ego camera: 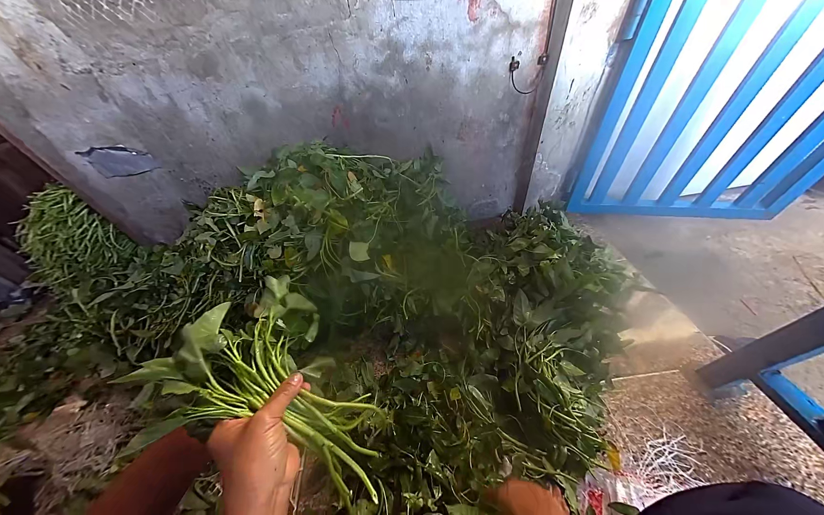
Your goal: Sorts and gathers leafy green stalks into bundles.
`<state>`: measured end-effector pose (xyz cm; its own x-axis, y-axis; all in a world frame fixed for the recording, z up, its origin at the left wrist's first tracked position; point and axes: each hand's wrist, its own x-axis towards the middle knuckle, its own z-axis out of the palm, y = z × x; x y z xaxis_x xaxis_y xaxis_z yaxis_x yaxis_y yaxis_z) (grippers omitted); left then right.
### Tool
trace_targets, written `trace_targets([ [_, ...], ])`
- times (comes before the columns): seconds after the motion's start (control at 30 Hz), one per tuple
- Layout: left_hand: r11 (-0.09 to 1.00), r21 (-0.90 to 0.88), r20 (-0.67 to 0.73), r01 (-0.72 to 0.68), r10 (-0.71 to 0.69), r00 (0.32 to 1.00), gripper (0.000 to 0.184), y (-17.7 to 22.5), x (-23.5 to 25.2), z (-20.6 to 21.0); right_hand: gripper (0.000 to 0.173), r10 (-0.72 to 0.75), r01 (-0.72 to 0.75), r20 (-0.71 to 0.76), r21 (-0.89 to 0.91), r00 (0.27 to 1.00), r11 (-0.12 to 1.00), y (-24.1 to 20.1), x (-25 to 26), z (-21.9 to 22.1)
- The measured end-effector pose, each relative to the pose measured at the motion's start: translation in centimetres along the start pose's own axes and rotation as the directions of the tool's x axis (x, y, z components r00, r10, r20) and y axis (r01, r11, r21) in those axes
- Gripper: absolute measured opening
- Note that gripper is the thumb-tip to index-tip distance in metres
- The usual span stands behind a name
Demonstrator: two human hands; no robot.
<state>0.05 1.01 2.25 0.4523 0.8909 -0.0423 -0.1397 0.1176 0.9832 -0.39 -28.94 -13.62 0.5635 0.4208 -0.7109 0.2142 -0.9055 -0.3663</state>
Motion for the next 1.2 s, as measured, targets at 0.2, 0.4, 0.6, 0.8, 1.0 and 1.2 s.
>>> trace_targets([
  [0.2, 0.975, 0.016, 0.113, 0.223, -0.223, 0.968, 0.033, -0.8, -1.3, 0.3, 0.045, 0.443, -0.435, -0.114, 0.092, 0.889, 0.896, 5.6, 11.7, -0.9],
  [0.4, 0.943, 0.01, 0.18, 0.334, -0.33, 0.927, 0.028, -0.8, -1.8, 0.3, 0.042, 0.366, -0.338, -0.18, 0.167, 0.913, 0.926, 9.9, 14.2, 1.4],
  [0.6, 0.949, 0.007, 0.181, 0.314, -0.31, 0.933, 0.025, -1.8, -2.0, 0.8, 0.017, 0.154, 0.416, -0.49, 0.838, 0.858, 0.354, 8.4, 8.7, -3.6],
  [0.8, 0.95, 0.034, 0.179, 0.312, -0.313, 0.933, 0.031, -3.2, -3.0, 1.4, 0.014, 0.084, 0.659, -0.671, 0.74, 0.737, 0.134, 4.6, 4.5, -4.5],
  [1.0, 0.94, 0.091, 0.235, 0.33, -0.342, 0.91, 0.035, -3.8, -3.8, 1.6, 0.011, -0.151, 0.803, -0.812, 0.494, 0.563, 0.334, -0.3, 2.1, -3.2],
  [1.2, 0.922, 0.122, 0.317, 0.367, -0.386, 0.866, 0.029, -3.6, -3.5, 1.2, 0.011, -0.332, 0.87, -0.843, 0.276, 0.423, 0.409, -4.7, 1.2, -1.4],
])
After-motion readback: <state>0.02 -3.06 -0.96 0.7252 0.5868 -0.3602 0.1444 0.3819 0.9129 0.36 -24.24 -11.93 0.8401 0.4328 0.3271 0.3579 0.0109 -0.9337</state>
